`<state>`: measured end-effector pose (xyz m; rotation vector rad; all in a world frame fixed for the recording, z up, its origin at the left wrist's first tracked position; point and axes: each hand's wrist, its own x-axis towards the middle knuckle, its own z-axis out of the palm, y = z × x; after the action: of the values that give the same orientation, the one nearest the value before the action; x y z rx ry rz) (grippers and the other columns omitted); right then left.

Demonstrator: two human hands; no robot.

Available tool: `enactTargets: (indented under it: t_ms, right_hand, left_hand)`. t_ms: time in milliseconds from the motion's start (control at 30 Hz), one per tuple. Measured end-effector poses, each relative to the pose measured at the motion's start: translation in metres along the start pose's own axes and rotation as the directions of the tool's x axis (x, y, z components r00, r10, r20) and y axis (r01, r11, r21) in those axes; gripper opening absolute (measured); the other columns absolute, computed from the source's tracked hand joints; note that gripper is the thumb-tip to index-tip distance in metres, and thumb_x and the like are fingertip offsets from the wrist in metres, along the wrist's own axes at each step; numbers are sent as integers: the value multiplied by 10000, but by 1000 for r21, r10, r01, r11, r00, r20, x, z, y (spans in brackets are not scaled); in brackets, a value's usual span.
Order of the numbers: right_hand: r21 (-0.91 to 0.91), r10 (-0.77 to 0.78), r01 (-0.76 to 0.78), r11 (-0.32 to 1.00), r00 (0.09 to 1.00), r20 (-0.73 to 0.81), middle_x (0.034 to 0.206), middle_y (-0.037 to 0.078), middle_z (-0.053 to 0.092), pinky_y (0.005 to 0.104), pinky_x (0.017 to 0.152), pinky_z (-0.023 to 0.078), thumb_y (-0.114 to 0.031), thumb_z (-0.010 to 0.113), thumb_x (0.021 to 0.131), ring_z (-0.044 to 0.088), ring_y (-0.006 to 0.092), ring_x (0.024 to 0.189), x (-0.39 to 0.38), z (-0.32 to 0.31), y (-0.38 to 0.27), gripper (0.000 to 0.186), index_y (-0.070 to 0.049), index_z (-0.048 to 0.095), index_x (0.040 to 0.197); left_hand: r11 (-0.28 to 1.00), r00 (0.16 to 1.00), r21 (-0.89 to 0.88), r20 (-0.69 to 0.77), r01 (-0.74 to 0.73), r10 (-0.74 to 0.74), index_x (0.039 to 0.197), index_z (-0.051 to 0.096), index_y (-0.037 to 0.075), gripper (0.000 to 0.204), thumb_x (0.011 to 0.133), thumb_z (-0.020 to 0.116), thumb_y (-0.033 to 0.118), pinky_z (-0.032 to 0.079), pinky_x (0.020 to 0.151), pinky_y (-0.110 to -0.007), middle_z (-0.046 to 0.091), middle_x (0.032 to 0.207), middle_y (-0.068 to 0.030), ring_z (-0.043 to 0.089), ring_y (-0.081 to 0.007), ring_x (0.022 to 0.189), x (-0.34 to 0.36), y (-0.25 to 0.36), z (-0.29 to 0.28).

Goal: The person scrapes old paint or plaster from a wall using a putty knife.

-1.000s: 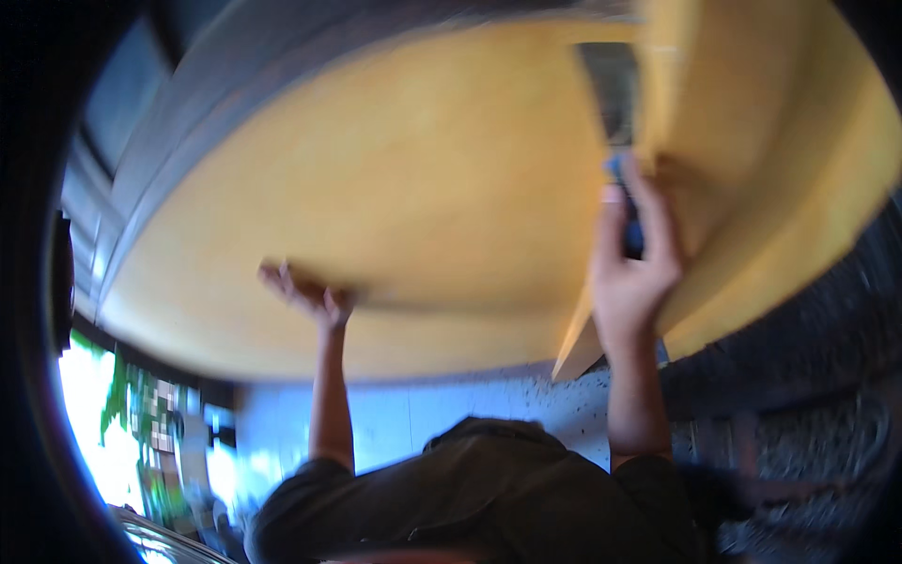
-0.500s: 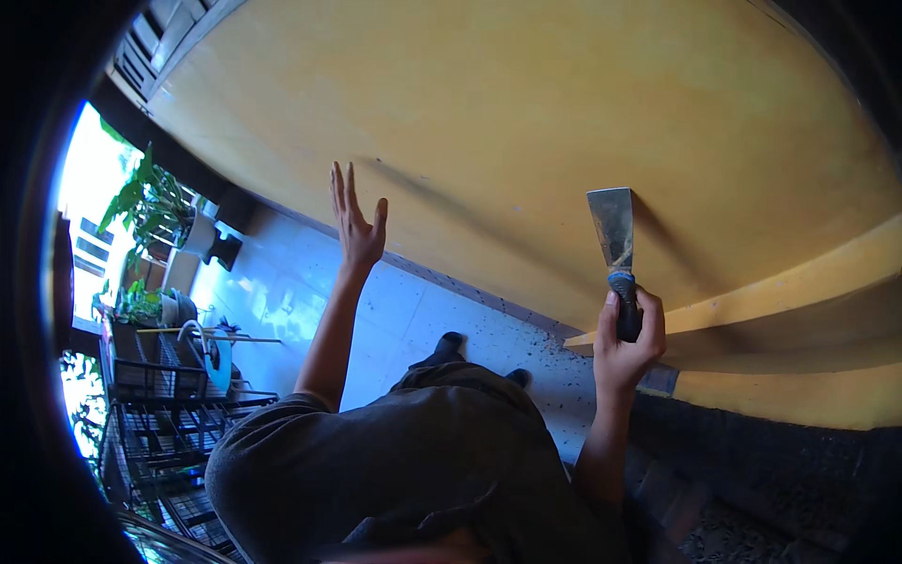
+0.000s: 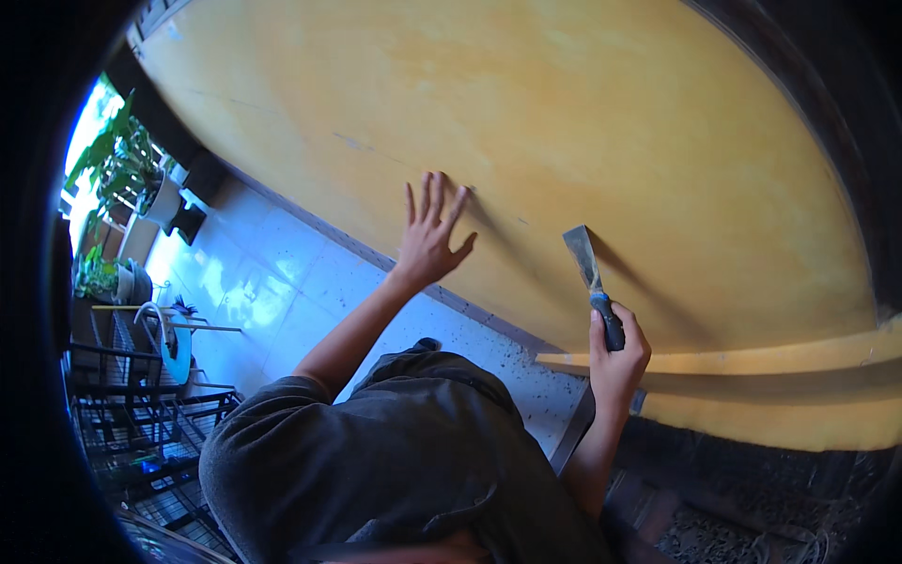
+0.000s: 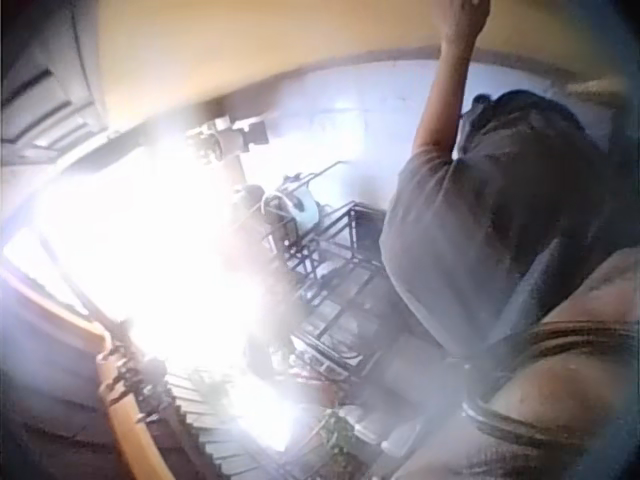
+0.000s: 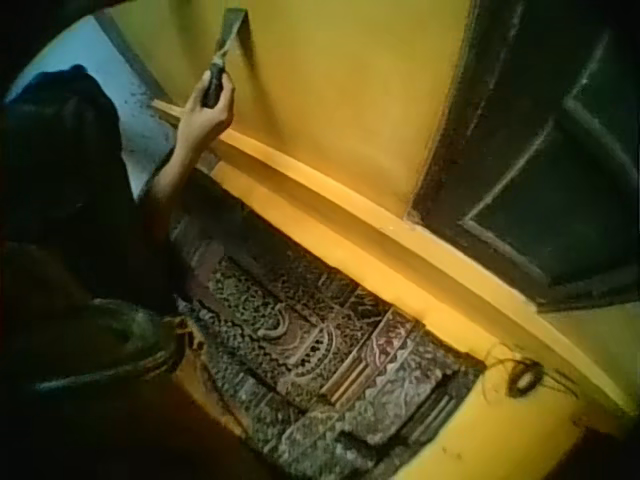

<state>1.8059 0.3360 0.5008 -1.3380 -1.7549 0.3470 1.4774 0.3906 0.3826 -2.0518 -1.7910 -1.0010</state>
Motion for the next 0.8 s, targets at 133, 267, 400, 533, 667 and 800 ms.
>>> enactTargets:
  t_ms: [133, 267, 400, 533, 667, 800]
  right_hand:
    - [-14, 27, -27, 1000, 998, 53, 840, 151, 712, 346, 726, 542, -96, 773, 964, 675, 226, 736, 0, 35, -16, 187, 35, 705, 1079]
    - [-9, 17, -16, 1000, 996, 91, 824, 158, 705, 355, 712, 537, -111, 775, 959, 665, 229, 716, -17, 67, -26, 191, 33, 709, 1065]
    - [43, 18, -24, 999, 993, 115, 816, 174, 704, 372, 680, 525, -108, 787, 937, 674, 273, 696, -21, 96, -41, 173, 18, 712, 1031]
    - [52, 70, -77, 996, 989, 129, 817, 171, 708, 376, 672, 523, -111, 783, 940, 681, 291, 695, -21, 118, -61, 167, 13, 713, 1027]
    - [69, 29, -39, 997, 990, 140, 825, 175, 716, 389, 680, 533, -133, 780, 944, 697, 325, 712, -18, 135, -76, 174, 8, 719, 1027]
    - [72, 15, -28, 997, 985, 174, 827, 182, 720, 410, 686, 545, -177, 782, 944, 720, 366, 748, -24, 146, -84, 188, -9, 729, 1009]
  left_hand:
    - [998, 998, -19, 8, -55, 55, 1675, 330, 197, 916, 904, 760, 440, 57, 1257, -727, 184, 1721, -314, 97, -556, 1593, -1, -14, -9]
    - [993, 994, -54, 15, -103, 104, 1673, 318, 153, 934, 905, 761, 447, 71, 1262, -717, 180, 1702, -350, 92, -588, 1578, -12, -35, -17]
    - [997, 999, -76, -53, 6, -10, 1669, 257, 22, 967, 933, 725, 440, 84, 1261, -712, 166, 1699, -369, 96, -575, 1584, -12, -75, -21]
    - [995, 994, 9, -47, 97, -97, 1672, 217, 1, 981, 940, 723, 412, 81, 1269, -699, 138, 1708, -368, 78, -580, 1583, -9, -118, -40]
    - [995, 995, 32, -35, 96, -95, 1663, 242, -7, 949, 944, 715, 396, 102, 1281, -678, 158, 1713, -347, 94, -569, 1585, -2, -138, -49]
    - [994, 994, 35, -39, 105, -104, 1643, 272, -31, 924, 939, 717, 367, 107, 1278, -683, 167, 1704, -360, 107, -562, 1586, -5, -147, -45]
